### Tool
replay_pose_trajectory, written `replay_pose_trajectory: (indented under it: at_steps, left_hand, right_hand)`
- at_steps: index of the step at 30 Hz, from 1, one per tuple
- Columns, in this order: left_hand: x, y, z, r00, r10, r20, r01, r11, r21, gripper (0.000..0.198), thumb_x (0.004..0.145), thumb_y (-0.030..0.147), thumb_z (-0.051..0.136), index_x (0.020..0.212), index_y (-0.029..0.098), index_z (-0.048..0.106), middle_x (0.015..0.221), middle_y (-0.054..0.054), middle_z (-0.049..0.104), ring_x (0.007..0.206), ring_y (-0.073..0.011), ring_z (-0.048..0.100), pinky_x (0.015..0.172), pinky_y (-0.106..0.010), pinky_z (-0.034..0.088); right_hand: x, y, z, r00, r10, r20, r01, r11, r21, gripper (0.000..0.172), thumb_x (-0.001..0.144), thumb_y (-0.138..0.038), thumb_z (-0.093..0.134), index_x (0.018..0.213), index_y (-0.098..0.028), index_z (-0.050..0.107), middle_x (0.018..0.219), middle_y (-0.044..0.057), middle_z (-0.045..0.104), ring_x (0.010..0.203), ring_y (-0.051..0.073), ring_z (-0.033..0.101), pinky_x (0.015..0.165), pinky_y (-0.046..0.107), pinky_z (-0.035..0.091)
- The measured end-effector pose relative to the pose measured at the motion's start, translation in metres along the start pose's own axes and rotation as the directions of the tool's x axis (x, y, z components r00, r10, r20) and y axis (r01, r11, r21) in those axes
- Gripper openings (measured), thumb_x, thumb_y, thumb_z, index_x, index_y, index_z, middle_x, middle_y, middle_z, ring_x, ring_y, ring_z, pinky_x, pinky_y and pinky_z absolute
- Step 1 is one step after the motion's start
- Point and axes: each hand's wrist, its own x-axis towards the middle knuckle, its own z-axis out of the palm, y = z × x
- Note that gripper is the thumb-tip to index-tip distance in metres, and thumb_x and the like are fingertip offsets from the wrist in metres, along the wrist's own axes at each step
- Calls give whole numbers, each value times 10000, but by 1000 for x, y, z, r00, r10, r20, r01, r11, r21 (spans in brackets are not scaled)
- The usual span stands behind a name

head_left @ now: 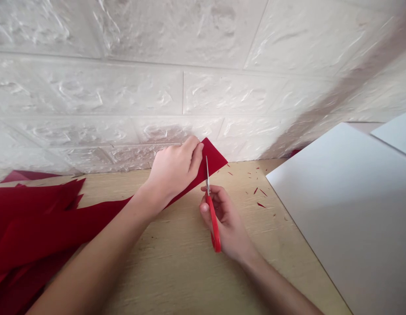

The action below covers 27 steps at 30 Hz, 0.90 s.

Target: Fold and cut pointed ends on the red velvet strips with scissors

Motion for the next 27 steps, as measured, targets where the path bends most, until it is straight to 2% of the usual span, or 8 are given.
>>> replay_pose_trajectory:
  at_steps: [8, 13, 19, 27]
  left_hand:
    - [1, 0, 1, 1000, -7, 4, 7, 999, -39, 278, 1024, 304, 395, 757, 227, 376, 570, 42, 427, 506, -123, 298, 544, -312, 212]
    - [0, -1, 1, 1000, -5, 0, 5, 999, -36, 284, 1022, 303, 397, 753, 229, 345, 574, 40, 421, 512, -123, 288, 544, -312, 206]
    - [1, -2, 2, 1000, -6, -3, 6, 1000, -27, 271, 1025, 306, 387, 764, 229, 379, 579, 37, 438, 508, -125, 300, 544, -315, 215]
    - [0, -1, 4, 1000, 10, 9, -10, 1000, 27, 284, 1034, 328, 363, 787, 228, 464, 574, 30, 441, 488, -134, 312, 541, -318, 217]
  right_hand:
    - [2, 7, 2, 1000, 9, -10, -9, 1000, 22, 440, 909, -560, 666, 1162, -222, 541, 838, -21, 534, 662, 119, 468, 579, 269, 419]
    - [2, 12, 2, 1000, 4, 10, -4, 997, 71, 444, 903, -572, 675, 1147, -223, 553, 788, -41, 519, 615, 111, 442, 568, 274, 422]
    - [0, 12, 4, 999, -20, -34, 21, 999, 36, 433, 914, -568, 669, 1152, -228, 547, 815, -30, 521, 671, 118, 477, 608, 274, 427]
    - [-4, 8, 2, 1000, -3, 19, 2, 999, 54, 491, 928, -652, 617, 1166, -233, 523, 869, -14, 515, 672, 117, 460, 599, 285, 416]
